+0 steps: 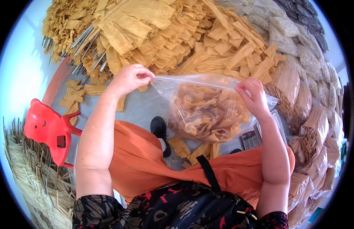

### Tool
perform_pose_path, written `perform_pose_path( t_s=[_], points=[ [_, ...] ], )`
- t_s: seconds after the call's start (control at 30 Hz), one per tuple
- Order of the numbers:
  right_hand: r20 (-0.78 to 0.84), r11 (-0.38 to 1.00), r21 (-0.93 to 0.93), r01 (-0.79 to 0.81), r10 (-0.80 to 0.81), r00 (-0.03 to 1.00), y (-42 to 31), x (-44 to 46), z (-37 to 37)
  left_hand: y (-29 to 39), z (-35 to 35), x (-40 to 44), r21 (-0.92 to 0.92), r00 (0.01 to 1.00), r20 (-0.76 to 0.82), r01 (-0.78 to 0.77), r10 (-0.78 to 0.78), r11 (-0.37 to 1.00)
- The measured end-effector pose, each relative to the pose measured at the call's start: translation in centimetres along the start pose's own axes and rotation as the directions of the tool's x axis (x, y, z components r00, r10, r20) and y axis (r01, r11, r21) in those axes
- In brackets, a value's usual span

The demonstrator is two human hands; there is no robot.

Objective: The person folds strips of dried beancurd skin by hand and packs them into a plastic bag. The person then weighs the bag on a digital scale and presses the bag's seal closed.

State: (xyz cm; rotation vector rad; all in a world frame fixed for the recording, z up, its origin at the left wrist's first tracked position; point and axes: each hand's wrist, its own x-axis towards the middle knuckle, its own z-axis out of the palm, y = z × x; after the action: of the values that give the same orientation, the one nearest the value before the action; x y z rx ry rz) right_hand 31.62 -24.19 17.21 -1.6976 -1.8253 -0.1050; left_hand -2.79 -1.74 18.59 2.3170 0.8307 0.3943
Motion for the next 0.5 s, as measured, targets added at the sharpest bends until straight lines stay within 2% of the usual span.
perform_pose_path(
  t_s=[0.07, 0.1, 0.17, 0.2, 0.23, 0.3, 0.37, 0.47, 0.5],
  points=[
    [0.0, 1.0, 0.006, 0.002, -0.002, 1.0, 0.2, -0.1, -0.1, -0.8, -1.0, -0.5, 0.113, 0.999, -0.05, 0.019, -0.013, 0.993],
    [-0.013, 0.999, 0.006, -0.037, 0.037, 0.999, 0.6, -0.3, -0.3, -1.5, -1.6, -0.7, 0.113, 0.998, -0.055, 0.023, -0.017, 0.993],
    [-0.025, 0.997, 0.008, -0.073, 0.073, 0.997, 1.0, -0.5, -0.6, -3.9, -2.7, -1.2, -0.115, 0.973, -0.116, 0.186, -0.199, 0.976],
    [-0.001, 0.997, 0.02, -0.076, 0.076, 0.997, 1.1, -0.5, -0.8, -3.7, -3.0, -1.2, -0.248, 0.977, -0.072, 0.18, -0.203, 0.952],
    [0.025, 0.996, 0.03, -0.08, 0.08, 0.997, 1.1, -0.4, -0.9, -3.4, -2.6, -1.3, -0.25, 0.977, -0.073, 0.178, -0.202, 0.952],
    [0.04, 0.999, 0.002, -0.054, 0.054, 0.998, 0.8, -0.4, -0.6, -1.7, -1.0, -1.4, -0.586, 0.989, -0.024, 0.106, -0.148, 0.803],
    [0.062, 0.999, -0.036, -0.021, 0.023, 0.998, 0.5, -0.1, -0.4, -1.3, 0.6, -0.8, -0.439, 0.997, 0.009, 0.069, -0.073, 0.896],
    [0.102, 0.995, -0.032, -0.094, 0.097, 0.99, -1.2, 1.0, -0.2, -1.6, 1.6, 0.3, -0.422, 0.992, 0.076, 0.124, -0.102, 0.898],
    [0.101, 0.994, -0.044, -0.096, 0.1, 0.99, -2.1, 1.8, 0.1, -1.4, 1.4, 0.5, -0.381, 0.982, 0.151, 0.165, -0.115, 0.91]
  ],
)
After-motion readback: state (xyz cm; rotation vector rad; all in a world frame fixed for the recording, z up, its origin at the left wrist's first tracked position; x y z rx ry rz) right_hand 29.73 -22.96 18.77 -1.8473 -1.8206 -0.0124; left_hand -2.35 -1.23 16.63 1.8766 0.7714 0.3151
